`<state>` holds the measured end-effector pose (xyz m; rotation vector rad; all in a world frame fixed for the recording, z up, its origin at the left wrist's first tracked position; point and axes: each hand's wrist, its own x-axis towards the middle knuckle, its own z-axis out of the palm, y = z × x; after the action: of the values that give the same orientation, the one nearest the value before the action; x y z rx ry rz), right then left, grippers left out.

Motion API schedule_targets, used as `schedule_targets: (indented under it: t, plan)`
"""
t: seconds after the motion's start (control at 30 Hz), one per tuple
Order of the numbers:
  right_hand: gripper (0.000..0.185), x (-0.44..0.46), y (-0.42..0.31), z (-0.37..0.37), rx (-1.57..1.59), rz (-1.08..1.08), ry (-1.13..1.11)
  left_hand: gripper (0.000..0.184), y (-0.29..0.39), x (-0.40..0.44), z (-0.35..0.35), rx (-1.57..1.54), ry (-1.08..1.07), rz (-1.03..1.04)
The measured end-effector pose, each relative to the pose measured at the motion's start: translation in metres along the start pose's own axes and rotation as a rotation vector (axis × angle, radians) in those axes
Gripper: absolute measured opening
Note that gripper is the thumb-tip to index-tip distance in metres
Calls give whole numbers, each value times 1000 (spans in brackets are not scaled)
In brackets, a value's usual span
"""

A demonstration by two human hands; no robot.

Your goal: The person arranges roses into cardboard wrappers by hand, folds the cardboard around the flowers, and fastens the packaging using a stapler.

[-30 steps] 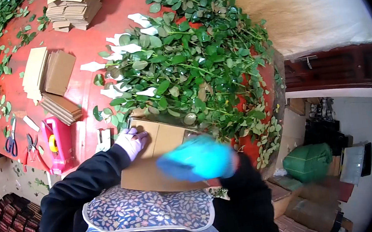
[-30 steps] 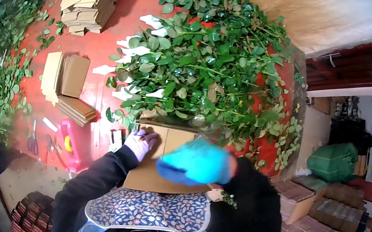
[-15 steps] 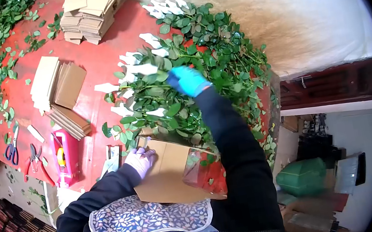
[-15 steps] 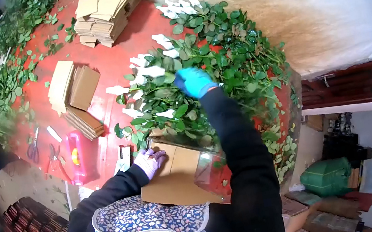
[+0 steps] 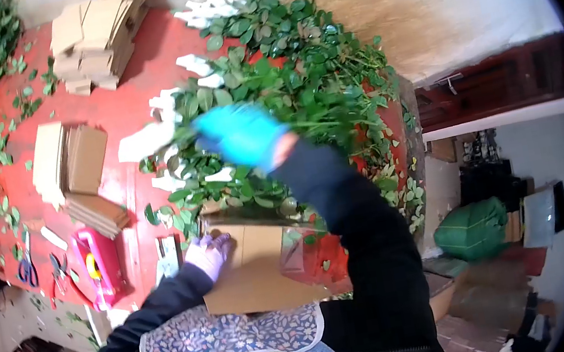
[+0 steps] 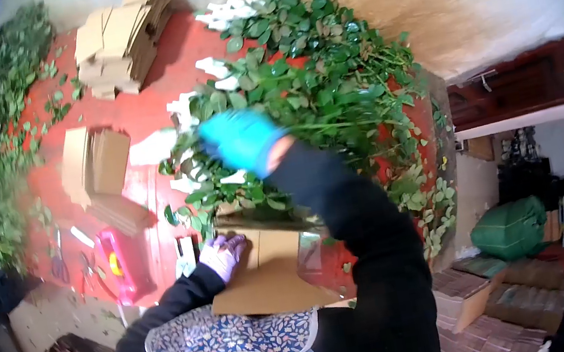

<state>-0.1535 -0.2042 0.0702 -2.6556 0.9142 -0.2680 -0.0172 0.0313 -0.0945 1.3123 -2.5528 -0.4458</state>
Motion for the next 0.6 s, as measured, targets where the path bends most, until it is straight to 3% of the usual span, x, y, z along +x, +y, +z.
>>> schedule_targets:
  t: [0.03, 0.1, 0.13, 0.2, 0.27, 0.33, 0.43, 0.47, 0.53, 0.6]
  plan:
    - [17, 23, 11, 65, -154, 7, -119, 26, -4, 0, 11, -82, -103, -75]
    - [19, 26, 19, 83, -44, 20, -164, 32, -7, -2, 23, -59, -148, -105]
    - [19, 29, 20, 68, -51, 24, -164, 35, -6, -1, 16, -49, -147, -66]
    - [19, 27, 33, 31, 10, 236, -179, 38, -9, -2, 15, -76, -82, -35]
    - [18, 27, 83, 12, -259, 276, -159, 36, -5, 0, 6, -24, -117, -21]
    - [16, 28, 133, 1, -335, 309, -38, 33, -4, -5, 17, -86, -90, -68]
    - [19, 31, 187, 17, -494, 255, -96, 30, -8, -4, 16, -115, -68, -88]
    - [21, 31, 208, 36, -484, 311, -142, 30, -7, -3, 14, -70, -148, -91]
    - [22, 19, 250, 92, -604, 263, -46, 30, -9, -2, 13, -109, -187, -86]
    - [22, 18, 217, 62, -418, 558, -255, 30, -16, -4, 29, -116, -94, -66]
